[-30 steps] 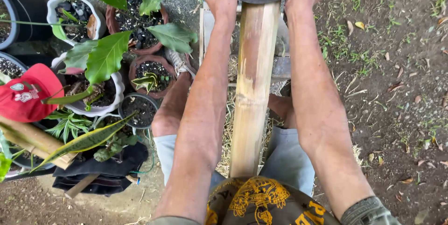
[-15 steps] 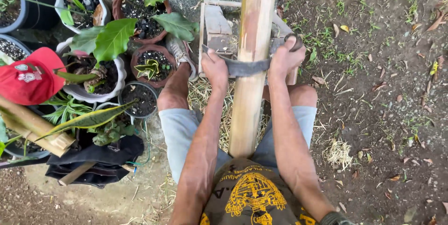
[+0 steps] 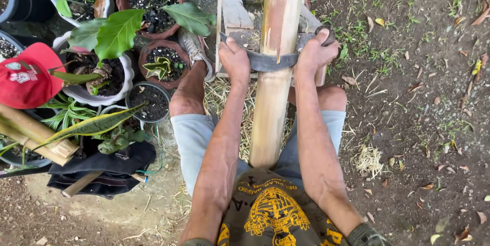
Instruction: Shave the outer layer of a bamboo pole using a curved blade tool.
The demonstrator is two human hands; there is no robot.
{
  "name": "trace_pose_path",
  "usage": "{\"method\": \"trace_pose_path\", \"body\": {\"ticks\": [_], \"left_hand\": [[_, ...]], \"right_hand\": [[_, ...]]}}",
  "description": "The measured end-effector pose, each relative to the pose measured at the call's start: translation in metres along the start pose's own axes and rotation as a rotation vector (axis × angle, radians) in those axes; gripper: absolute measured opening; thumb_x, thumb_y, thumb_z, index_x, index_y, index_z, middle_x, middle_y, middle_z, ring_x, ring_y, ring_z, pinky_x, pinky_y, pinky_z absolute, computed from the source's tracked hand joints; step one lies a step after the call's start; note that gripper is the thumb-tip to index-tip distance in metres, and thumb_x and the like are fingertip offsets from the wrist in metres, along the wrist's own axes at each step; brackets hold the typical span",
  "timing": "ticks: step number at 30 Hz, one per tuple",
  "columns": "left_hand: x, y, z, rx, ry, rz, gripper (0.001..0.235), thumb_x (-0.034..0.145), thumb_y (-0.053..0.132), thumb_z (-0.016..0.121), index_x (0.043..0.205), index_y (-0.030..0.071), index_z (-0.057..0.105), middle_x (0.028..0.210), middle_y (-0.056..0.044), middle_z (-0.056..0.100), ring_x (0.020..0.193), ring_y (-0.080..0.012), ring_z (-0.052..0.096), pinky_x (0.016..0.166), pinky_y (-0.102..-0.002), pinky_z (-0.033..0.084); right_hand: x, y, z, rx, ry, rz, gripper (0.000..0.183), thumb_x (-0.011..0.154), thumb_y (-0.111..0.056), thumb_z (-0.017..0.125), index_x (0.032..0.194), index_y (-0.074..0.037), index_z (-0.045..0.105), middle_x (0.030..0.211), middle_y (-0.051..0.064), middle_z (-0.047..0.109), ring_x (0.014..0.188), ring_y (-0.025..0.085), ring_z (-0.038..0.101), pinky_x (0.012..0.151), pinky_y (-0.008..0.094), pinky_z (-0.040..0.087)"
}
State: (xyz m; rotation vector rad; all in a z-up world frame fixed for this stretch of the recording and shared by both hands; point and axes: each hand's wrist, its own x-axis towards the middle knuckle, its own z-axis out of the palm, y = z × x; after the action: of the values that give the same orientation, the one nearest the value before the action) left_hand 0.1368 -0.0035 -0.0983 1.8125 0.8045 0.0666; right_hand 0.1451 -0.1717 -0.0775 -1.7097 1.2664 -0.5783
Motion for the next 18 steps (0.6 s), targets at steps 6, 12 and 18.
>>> {"method": "trace_pose_path", "body": {"ticks": [6,12,18], "left_hand": [[0.021,0.009,0.022,-0.078,0.014,0.002,0.036,0.104,0.02,0.045,0.082,-0.007,0.054,0.07,-0.021,0.06,0.064,-0.0339,0.058,0.067,-0.05,0.046],[0.053,0.03,0.049,-0.084,0.04,0.032,0.035,0.103,0.019,0.045,0.081,-0.006,0.054,0.066,-0.019,0.06,0.059,-0.033,0.057,0.064,-0.049,0.045],[0.101,0.044,0.094,-0.134,0.031,-0.02,0.037,0.105,0.022,0.044,0.083,-0.005,0.056,0.071,-0.018,0.064,0.063,-0.0302,0.061,0.063,-0.048,0.048]], "right_hand": [[0.021,-0.013,0.027,0.092,-0.043,0.013,0.03,0.096,-0.022,0.059,0.089,0.007,0.059,0.076,0.01,0.059,0.069,0.023,0.056,0.069,0.044,0.05],[0.059,-0.015,0.062,0.138,-0.102,-0.012,0.027,0.096,-0.021,0.058,0.088,0.005,0.059,0.076,0.009,0.058,0.068,0.021,0.059,0.066,0.043,0.05],[0.083,-0.06,0.108,0.152,-0.05,-0.014,0.03,0.09,-0.025,0.06,0.082,0.003,0.057,0.068,0.009,0.057,0.061,0.021,0.06,0.059,0.045,0.052]]}}
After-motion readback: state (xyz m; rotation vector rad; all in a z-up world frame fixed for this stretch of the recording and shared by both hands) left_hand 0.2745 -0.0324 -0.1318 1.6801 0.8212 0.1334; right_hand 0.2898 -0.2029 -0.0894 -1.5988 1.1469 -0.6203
